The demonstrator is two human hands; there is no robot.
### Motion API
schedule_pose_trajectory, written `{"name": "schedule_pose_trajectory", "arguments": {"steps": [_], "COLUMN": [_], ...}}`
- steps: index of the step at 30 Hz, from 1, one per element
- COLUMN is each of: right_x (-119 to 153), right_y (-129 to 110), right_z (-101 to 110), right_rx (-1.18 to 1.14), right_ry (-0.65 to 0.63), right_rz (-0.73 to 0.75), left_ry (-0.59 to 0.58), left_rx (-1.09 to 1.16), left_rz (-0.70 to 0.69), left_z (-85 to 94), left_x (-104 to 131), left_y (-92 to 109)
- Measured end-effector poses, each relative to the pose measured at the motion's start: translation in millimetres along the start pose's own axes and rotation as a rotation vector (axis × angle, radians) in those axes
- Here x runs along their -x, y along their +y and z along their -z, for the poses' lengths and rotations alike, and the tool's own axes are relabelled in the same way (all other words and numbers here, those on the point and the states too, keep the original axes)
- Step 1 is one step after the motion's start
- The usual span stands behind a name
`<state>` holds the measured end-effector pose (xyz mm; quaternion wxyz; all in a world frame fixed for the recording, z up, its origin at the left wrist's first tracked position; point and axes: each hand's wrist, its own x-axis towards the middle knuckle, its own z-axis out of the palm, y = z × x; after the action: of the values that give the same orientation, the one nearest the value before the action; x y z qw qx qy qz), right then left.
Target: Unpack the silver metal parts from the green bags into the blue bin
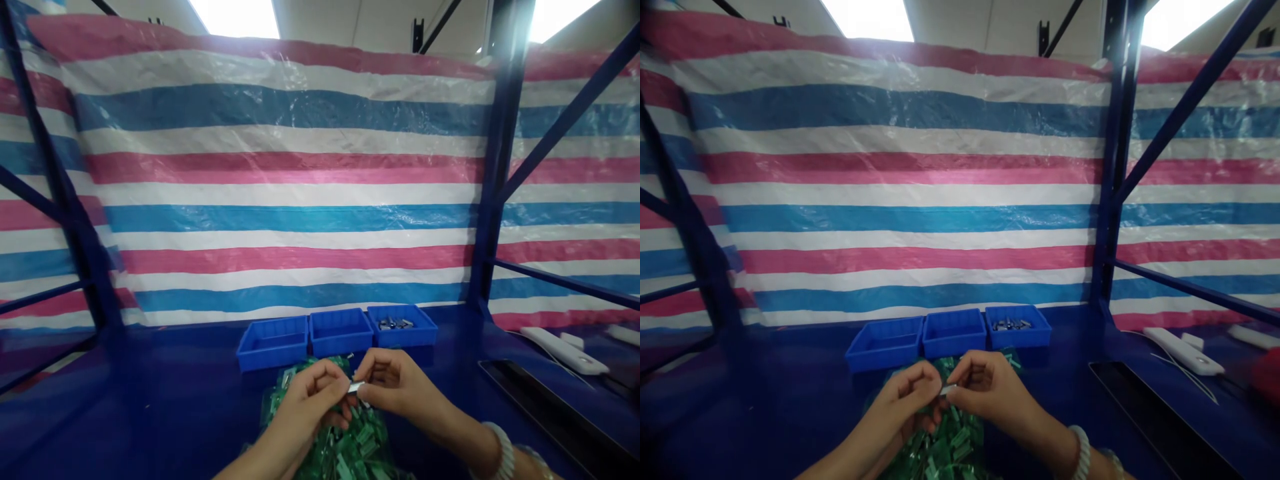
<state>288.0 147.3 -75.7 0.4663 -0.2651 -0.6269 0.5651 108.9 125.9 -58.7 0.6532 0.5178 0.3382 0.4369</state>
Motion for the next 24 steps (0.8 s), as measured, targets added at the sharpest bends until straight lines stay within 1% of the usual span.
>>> {"name": "schedule_pose_trajectory", "arguments": {"steps": [4, 7, 9, 11, 13, 14, 17, 19, 22, 24], "right_x": [2, 2, 1, 1, 1, 1, 0, 0, -1, 0], "right_y": [-7, -8, -6, -3, 1, 3, 5, 5, 3, 1], "right_z": [0, 0, 0, -1, -3, -3, -5, -5, -4, -4], "right_rx": [0.003, -0.057, -0.118, -0.143, -0.100, -0.060, 0.048, 0.086, 0.131, 0.213], "right_ry": [0.044, 0.099, 0.098, 0.073, 0.049, 0.041, 0.026, 0.038, 0.076, 0.136], "right_rz": [0.035, 0.021, -0.047, -0.142, -0.207, -0.216, -0.182, -0.157, -0.097, -0.010], "left_ry": [-0.022, -0.029, -0.014, 0.030, 0.096, 0.133, 0.220, 0.236, 0.260, 0.287], "left_rx": [0.064, 0.063, -0.015, -0.130, -0.233, -0.279, -0.419, -0.493, -0.524, -0.489], "left_rz": [-0.008, -0.085, -0.164, -0.246, -0.331, -0.373, -0.483, -0.513, -0.497, -0.459], "left_z": [2.5, 5.4, 6.9, 7.1, 5.8, 4.8, 1.9, 1.0, 0.0, -1.5], "left_x": [-1, -2, -3, -3, -2, -1, 2, 3, 4, 4], "left_y": [-2, -3, -3, -3, -1, -1, -2, -3, -5, -5]}}
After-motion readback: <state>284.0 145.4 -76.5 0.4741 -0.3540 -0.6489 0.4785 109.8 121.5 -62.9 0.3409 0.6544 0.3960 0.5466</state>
